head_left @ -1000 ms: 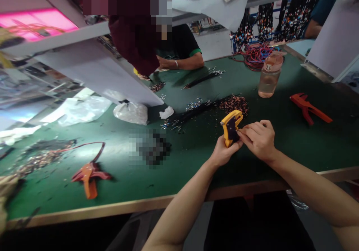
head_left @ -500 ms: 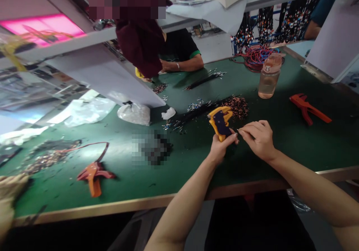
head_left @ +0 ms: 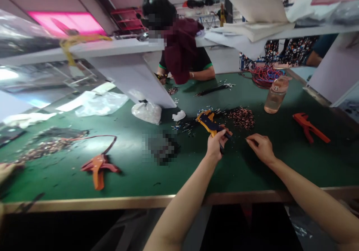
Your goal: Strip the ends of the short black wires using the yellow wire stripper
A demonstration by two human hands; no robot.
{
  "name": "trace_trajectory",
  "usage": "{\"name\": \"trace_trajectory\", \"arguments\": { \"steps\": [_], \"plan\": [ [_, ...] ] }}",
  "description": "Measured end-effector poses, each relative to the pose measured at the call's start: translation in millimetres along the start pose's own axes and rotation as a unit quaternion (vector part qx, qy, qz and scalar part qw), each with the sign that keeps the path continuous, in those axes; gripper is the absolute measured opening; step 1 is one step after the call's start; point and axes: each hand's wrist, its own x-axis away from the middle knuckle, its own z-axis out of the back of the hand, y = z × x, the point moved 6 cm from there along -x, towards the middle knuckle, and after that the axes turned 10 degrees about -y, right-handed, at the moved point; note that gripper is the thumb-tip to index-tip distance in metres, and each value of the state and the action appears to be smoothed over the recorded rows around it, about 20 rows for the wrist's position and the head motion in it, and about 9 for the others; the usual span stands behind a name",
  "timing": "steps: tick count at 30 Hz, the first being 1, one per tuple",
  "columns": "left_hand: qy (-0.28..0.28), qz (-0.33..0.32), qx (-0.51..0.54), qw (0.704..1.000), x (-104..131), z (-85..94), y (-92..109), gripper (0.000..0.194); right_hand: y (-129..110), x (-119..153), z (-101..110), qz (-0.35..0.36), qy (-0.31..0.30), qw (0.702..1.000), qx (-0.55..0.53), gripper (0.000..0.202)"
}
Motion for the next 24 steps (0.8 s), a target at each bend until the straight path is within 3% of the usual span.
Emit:
{"name": "trace_trajectory", "arguments": {
  "steps": [3, 8, 12, 20, 24],
  "plan": [
    [0.045, 0.005, 0.016, 0.999, -6, 11.6, 12, 0.025, 7, -2, -7, -0.015, -0.048, 0.999, 0.006, 0.027],
    [0.045, -0.050, -0.014, 0.998, 1, 41.5, 30, 0.038, 0, -25, -15, -0.012, -0.103, 0.995, -0.002, 0.029],
    [0.068, -0.060, 0.017, 0.996, 7, 58.8, 26, 0.039, -12, -74, -36, -0.015, -0.138, 0.990, 0.007, 0.023],
    [0.102, -0.045, 0.020, 0.994, 0, 62.3, 16, 0.042, -21, -199, -105, -0.054, -0.180, 0.981, 0.047, 0.018],
    [0.076, -0.047, -0.015, 0.996, -1, 60.3, 10, 0.039, -19, -227, -126, -0.050, -0.219, 0.971, 0.081, 0.024]
  ]
}}
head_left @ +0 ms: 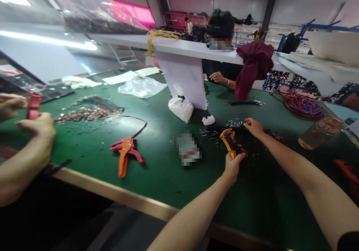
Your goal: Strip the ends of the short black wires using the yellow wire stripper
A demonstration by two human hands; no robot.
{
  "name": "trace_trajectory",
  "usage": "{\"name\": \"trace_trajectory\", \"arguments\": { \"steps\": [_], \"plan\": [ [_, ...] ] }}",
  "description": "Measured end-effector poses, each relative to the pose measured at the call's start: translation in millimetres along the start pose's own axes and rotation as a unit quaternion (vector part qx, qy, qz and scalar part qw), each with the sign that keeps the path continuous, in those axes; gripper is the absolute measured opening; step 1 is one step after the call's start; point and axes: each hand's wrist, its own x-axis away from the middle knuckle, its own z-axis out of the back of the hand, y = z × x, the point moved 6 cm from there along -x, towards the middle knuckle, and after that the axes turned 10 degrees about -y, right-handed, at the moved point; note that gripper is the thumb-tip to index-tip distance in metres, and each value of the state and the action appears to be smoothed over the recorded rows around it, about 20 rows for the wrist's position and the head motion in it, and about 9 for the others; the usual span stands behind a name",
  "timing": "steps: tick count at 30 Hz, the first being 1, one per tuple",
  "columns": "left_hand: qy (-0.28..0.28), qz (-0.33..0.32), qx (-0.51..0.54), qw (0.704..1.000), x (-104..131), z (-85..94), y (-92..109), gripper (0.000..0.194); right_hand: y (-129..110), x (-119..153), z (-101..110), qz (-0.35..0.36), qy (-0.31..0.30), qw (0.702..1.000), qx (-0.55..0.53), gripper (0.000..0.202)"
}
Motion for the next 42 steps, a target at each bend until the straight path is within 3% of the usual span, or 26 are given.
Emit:
{"name": "trace_trajectory", "arguments": {
  "steps": [6, 11, 18, 26, 28, 34, 38, 42],
  "plan": [
    [-0.032, -0.013, -0.021, 0.999, -1, -5.9, -7, 0.037, -18, 4, -16, 0.107, -0.085, 0.988, 0.065, 0.010],
    [-0.053, -0.015, -0.034, 0.998, -1, -11.8, -3, 0.035, -31, 5, -18, 0.158, -0.097, 0.977, 0.102, 0.013],
    [-0.082, -0.020, -0.052, 0.995, 0, -17.9, 5, 0.029, -36, 5, 2, 0.176, -0.088, 0.970, 0.143, 0.016],
    [-0.097, -0.030, -0.049, 0.994, -5, -16.7, 0, 0.034, -36, 29, 32, 0.162, -0.095, 0.970, 0.155, 0.018],
    [-0.107, -0.023, -0.037, 0.993, -6, -16.7, -1, 0.036, -24, 43, 39, 0.152, -0.117, 0.968, 0.160, 0.017],
    [-0.159, 0.034, 0.044, 0.986, -6, -21.1, -1, 0.046, 23, 116, 63, 0.077, -0.054, 0.993, 0.071, 0.027],
    [-0.215, 0.087, 0.032, 0.972, -2, -25.7, -8, 0.051, 32, 176, 43, 0.054, -0.041, 0.997, -0.046, 0.033],
    [-0.258, 0.078, -0.006, 0.963, 4, -26.1, -9, 0.047, 34, 213, 15, 0.044, -0.034, 0.992, -0.113, 0.037]
  ]
}}
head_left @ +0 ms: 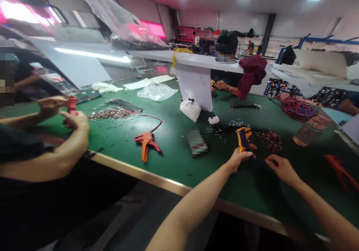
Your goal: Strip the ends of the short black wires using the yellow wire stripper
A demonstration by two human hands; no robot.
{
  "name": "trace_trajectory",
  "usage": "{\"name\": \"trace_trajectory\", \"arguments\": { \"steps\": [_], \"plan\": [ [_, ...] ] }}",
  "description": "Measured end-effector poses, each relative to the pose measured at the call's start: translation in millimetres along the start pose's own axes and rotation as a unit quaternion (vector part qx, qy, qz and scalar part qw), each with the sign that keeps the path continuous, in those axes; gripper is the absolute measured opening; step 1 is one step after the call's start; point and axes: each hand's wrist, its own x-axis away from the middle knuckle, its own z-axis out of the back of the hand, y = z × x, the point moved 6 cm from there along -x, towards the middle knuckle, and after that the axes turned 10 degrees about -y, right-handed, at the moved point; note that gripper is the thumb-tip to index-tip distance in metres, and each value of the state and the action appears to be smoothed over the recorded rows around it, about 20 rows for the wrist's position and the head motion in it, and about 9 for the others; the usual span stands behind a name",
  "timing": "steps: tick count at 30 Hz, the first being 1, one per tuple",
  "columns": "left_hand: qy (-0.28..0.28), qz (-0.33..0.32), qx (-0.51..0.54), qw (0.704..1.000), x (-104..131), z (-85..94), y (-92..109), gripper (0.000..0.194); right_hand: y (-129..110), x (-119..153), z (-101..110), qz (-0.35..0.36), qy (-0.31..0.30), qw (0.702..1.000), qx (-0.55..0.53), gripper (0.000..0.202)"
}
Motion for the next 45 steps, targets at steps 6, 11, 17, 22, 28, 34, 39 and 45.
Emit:
{"name": "trace_trajectory", "arguments": {
  "steps": [6, 11, 17, 22, 28, 34, 39, 45],
  "plan": [
    [0.000, 0.027, -0.044, 0.999, 6, 5.6, -6, 0.053, 20, 25, -6, 0.036, 0.127, 0.991, 0.013, 0.039],
    [0.019, 0.022, -0.065, 0.997, 1, 2.4, -7, 0.049, 33, 33, -7, 0.089, 0.180, 0.979, 0.023, 0.035],
    [0.033, 0.024, -0.076, 0.996, 3, -21.9, -22, 0.045, 40, 22, -10, 0.078, 0.179, 0.980, -0.040, 0.034],
    [0.052, 0.013, -0.090, 0.995, 13, -31.3, -27, 0.039, 39, 17, -11, 0.079, 0.176, 0.978, -0.084, 0.034],
    [0.054, -0.017, -0.113, 0.992, 9, -41.1, -12, 0.041, 39, 14, -14, 0.062, 0.156, 0.978, -0.128, 0.033],
    [0.049, -0.024, -0.111, 0.992, 5, -48.2, -6, 0.052, 32, 16, -12, 0.066, 0.102, 0.979, -0.163, 0.037],
    [0.051, -0.037, -0.096, 0.993, -1, -43.4, 3, 0.057, 29, 24, 2, 0.065, 0.004, 0.947, -0.314, 0.045],
    [0.042, -0.057, -0.096, 0.993, -12, -34.8, 18, 0.057, 42, 33, 15, 0.040, 0.032, 0.883, -0.466, 0.043]
  ]
}}
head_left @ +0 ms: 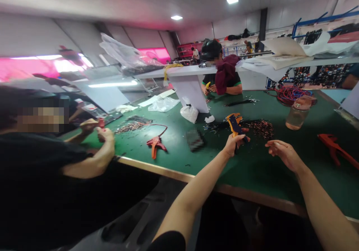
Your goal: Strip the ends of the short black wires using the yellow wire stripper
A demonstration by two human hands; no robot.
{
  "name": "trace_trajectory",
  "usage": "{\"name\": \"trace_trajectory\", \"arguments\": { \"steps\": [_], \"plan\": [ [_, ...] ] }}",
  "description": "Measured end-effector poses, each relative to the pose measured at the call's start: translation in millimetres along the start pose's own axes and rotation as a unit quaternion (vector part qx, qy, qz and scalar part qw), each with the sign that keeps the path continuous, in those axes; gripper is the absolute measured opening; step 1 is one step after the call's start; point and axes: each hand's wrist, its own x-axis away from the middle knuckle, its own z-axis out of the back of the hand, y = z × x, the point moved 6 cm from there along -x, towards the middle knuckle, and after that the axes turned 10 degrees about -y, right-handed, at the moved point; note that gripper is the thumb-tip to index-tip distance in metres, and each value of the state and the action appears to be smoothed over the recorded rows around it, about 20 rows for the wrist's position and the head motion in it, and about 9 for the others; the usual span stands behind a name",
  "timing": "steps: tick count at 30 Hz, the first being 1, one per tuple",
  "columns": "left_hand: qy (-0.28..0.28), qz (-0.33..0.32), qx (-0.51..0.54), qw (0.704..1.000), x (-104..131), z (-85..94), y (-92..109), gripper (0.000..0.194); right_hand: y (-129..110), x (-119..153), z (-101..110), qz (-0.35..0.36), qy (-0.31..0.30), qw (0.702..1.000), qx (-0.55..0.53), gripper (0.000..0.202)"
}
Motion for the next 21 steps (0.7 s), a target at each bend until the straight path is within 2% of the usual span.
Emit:
{"name": "trace_trajectory", "arguments": {
  "steps": [3, 8, 14, 17, 21],
  "plan": [
    [-0.022, -0.012, -0.028, 0.999, 6, -0.1, 3, 0.055, 5, 1, 8, 0.027, 0.054, 0.997, -0.048, 0.043],
    [-0.055, 0.032, -0.054, 0.997, 24, -1.2, -3, 0.054, 8, 2, 11, 0.046, 0.139, 0.989, -0.034, 0.039],
    [-0.054, 0.038, -0.038, 0.997, 28, 2.4, -8, 0.055, 2, 4, 3, 0.058, 0.178, 0.981, -0.055, 0.041],
    [-0.072, 0.040, -0.032, 0.996, 31, -6.5, -11, 0.057, 3, 4, -7, 0.054, 0.163, 0.984, -0.037, 0.042],
    [-0.120, 0.059, -0.045, 0.990, 36, -22.2, -18, 0.060, 8, 2, -27, 0.024, 0.088, 0.995, 0.041, 0.045]
  ]
}}
